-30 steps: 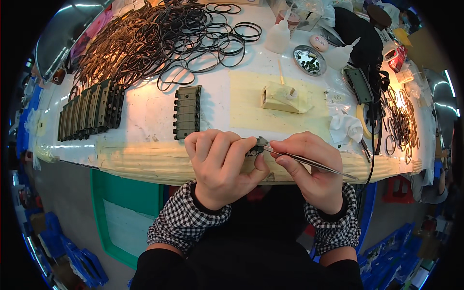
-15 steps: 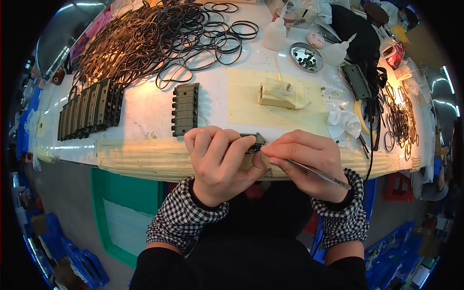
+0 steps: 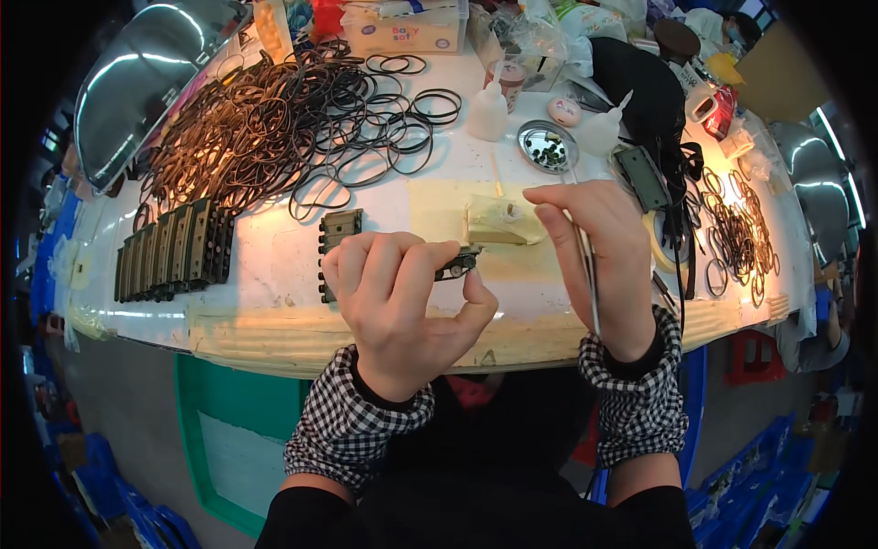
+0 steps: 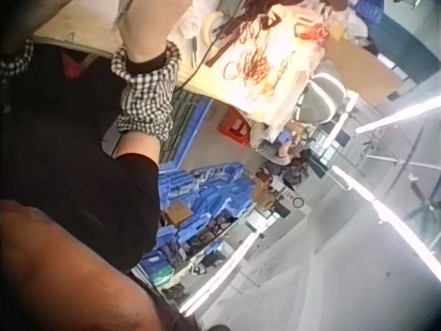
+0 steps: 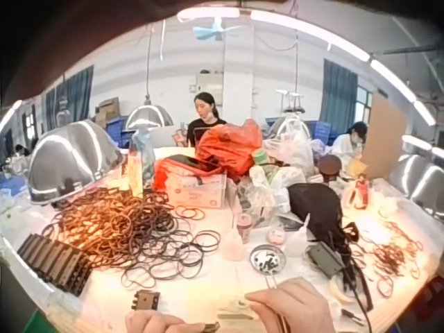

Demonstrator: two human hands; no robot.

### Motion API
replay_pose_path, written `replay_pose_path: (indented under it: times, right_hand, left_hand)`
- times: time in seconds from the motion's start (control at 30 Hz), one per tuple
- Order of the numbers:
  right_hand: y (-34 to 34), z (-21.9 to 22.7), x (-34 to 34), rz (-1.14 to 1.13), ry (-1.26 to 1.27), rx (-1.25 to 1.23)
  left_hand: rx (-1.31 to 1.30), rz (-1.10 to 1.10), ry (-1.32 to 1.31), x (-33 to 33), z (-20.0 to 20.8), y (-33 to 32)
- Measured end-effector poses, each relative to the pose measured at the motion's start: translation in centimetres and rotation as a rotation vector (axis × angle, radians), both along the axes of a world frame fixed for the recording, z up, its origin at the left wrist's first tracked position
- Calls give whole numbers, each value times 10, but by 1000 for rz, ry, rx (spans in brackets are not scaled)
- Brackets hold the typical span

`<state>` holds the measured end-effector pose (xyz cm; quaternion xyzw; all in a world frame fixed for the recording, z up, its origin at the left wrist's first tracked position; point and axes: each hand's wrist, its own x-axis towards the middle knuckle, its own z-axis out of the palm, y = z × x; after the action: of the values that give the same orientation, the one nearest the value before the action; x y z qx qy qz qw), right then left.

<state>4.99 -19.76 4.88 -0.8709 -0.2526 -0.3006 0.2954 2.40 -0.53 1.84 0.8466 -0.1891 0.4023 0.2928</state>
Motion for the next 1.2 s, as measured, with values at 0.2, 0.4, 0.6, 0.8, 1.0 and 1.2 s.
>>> replay_pose_path:
  times: [0.2, 0.4, 0.6, 0.8, 1.0, 1.2]
  right_hand:
    - [13, -9, 12, 5, -11, -40]
    - [11, -11, 15, -20, 22, -6]
    - [12, -14, 16, -47, 16, 0]
    - [7, -8, 12, -73, -80, 54]
    - [12, 1, -8, 109, 224, 470]
    - [26, -10, -10, 294, 640, 775]
  left_hand:
    - [-32, 4, 66, 8, -7, 2]
    - [-47, -19, 96, 9, -7, 3]
    - [-57, -25, 126, 10, -13, 6]
    - [-73, -35, 112, 10, -13, 6]
    - [-73, -52, 75, 7, -8, 5]
    - [-65, -39, 53, 8, -16, 4]
